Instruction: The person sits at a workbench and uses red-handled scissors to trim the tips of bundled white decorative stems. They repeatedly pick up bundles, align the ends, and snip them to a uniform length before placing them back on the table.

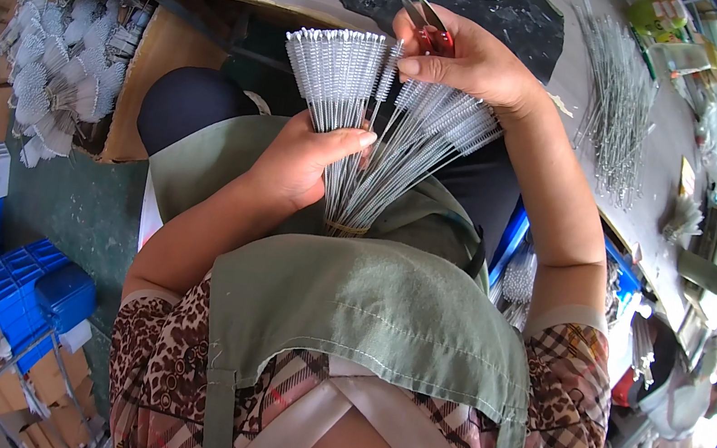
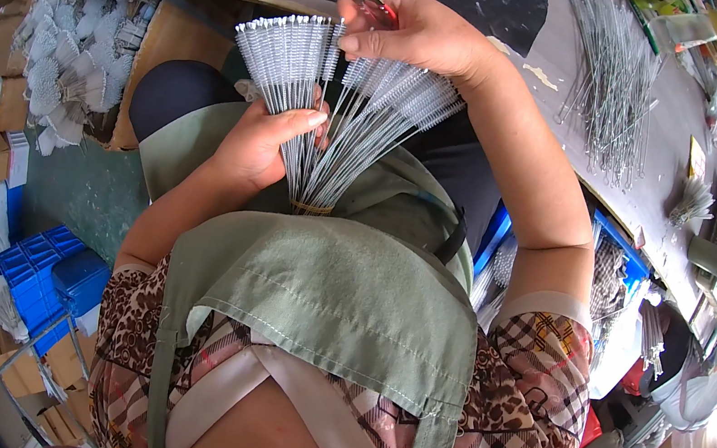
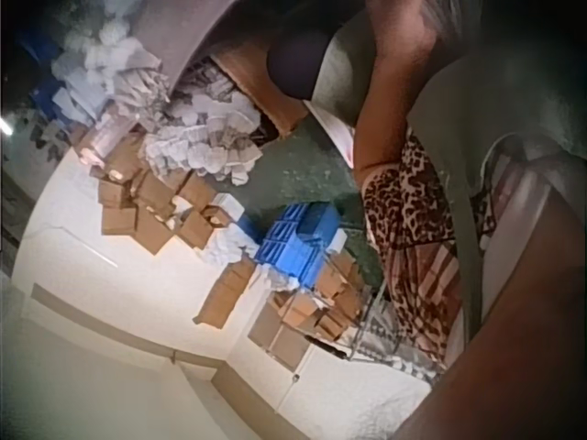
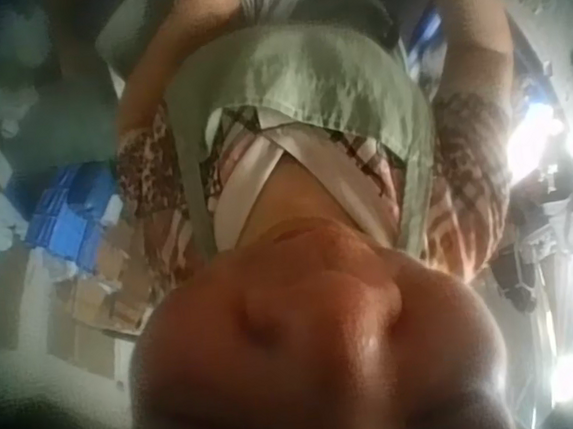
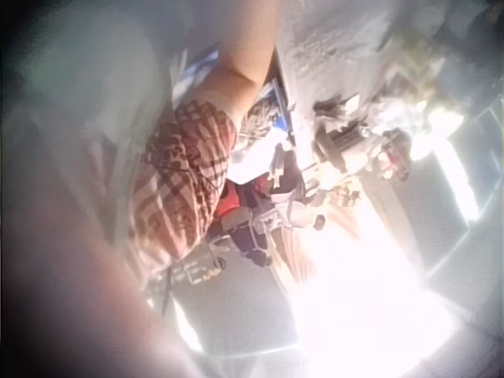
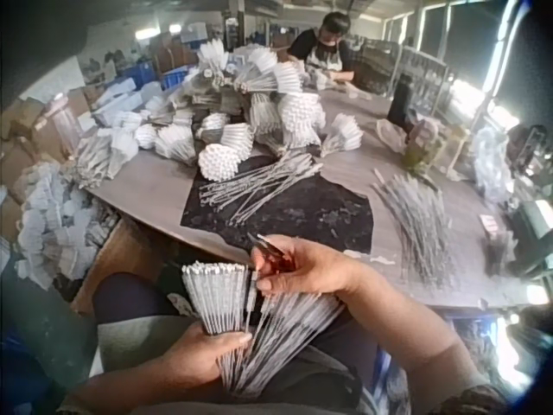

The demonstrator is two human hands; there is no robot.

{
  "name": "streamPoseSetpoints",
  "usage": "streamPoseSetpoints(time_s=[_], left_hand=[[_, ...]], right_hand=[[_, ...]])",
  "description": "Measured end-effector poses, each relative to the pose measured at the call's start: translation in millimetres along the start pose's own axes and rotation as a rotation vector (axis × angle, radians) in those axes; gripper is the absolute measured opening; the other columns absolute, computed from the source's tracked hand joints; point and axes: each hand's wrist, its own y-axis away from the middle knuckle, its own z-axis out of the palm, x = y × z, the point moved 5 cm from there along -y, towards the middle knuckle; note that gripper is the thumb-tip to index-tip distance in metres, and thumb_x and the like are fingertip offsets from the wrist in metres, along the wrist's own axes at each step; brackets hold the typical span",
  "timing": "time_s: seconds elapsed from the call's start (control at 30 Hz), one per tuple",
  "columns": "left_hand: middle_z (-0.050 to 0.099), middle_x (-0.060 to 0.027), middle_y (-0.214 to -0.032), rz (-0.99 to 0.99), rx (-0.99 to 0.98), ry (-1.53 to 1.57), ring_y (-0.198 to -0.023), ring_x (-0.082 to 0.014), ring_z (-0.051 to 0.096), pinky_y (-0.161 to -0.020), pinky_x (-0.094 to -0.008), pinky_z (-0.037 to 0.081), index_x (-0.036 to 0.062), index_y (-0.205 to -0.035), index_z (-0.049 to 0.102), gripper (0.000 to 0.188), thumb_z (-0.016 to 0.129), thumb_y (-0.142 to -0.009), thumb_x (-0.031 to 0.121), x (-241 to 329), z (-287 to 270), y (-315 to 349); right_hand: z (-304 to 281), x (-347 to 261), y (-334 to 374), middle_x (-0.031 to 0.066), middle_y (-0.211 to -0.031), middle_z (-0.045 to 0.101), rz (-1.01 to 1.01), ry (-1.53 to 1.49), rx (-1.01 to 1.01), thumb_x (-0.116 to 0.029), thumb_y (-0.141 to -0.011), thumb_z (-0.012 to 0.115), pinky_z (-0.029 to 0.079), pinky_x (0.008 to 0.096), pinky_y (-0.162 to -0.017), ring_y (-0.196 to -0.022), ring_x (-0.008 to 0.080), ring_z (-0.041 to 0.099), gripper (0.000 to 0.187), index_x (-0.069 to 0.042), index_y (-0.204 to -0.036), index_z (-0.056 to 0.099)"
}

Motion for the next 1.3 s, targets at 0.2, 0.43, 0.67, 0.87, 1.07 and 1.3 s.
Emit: streamPoseSetpoints(time_s=[0.2,0.43,0.67,0.87,1.07,1.3], left_hand=[[0.057,-0.0063,-0.086,-0.004,-0.007,0.016,-0.07,-0.0159,0.056,-0.064,-0.031,0.048,0.0021,-0.1,0.051,0.023,0.06,-0.078,0.003,2.1,3.6,1.3],[0.056,-0.0064,-0.087,0.0,-0.045,0.011,-0.073,-0.0151,0.055,-0.066,-0.0312,0.047,0.0018,-0.101,0.05,0.024,0.06,-0.078,0.003,2.0,2.1,2.3],[0.057,-0.006,-0.086,-0.019,-0.086,-0.076,-0.074,-0.015,0.055,-0.067,-0.029,0.046,0.0012,-0.099,0.051,0.023,0.06,-0.078,0.004,1.0,12.6,0.1],[0.06,-0.0068,-0.08,0.008,-0.036,-0.064,-0.071,-0.0151,0.059,-0.067,-0.029,0.049,0.0011,-0.089,0.057,0.013,0.063,-0.078,0.004,4.1,13.6,-0.6],[0.06,-0.0072,-0.081,0.009,-0.037,-0.041,-0.073,-0.0153,0.059,-0.068,-0.0282,0.049,0.0006,-0.091,0.056,0.014,0.062,-0.078,0.003,8.4,13.5,1.2],[0.06,-0.0077,-0.092,0.021,-0.125,-0.098,-0.08,-0.0156,0.059,-0.074,-0.0294,0.049,0.0005,-0.1,0.054,0.019,0.054,-0.081,0.0,8.5,18.3,0.8]], right_hand=[[-3.6,6.3,0.0,-0.0041,-0.072,0.051,-0.057,-0.045,-0.04,-0.017,-0.079,0.067,0.043,0.0198,-0.068,-0.069,0.0048,0.05,0.017,-0.007,-0.084,0.054],[-2.8,5.3,0.2,-0.0043,-0.071,0.05,-0.045,-0.061,-0.019,-0.019,-0.082,0.064,0.042,0.0204,-0.065,-0.067,0.005,0.049,0.017,-0.006,-0.082,0.053],[-14.3,5.5,-10.0,-0.0018,-0.064,0.046,-0.037,0.016,0.154,-0.047,-0.092,0.038,0.037,0.0202,-0.056,-0.06,0.0065,0.046,0.046,-0.004,-0.09,0.054],[-22.3,-49.9,15.4,-0.0026,-0.064,0.042,-0.13,-0.098,0.506,-0.031,-0.094,0.039,0.032,0.0204,-0.05,-0.056,0.0071,0.038,0.031,-0.003,-0.097,0.052],[21.6,-87.2,69.9,-0.0007,-0.062,0.042,-0.111,-0.085,0.597,-0.046,-0.093,0.034,0.034,0.0196,-0.052,-0.057,0.0073,0.042,0.049,-0.001,-0.094,0.052],[99.9,-5.7,98.9,-0.0006,-0.051,0.039,0.546,-0.955,0.107,-0.049,-0.092,0.035,0.028,0.017,-0.033,-0.037,0.0062,0.036,0.05,-0.001,-0.088,0.05]])
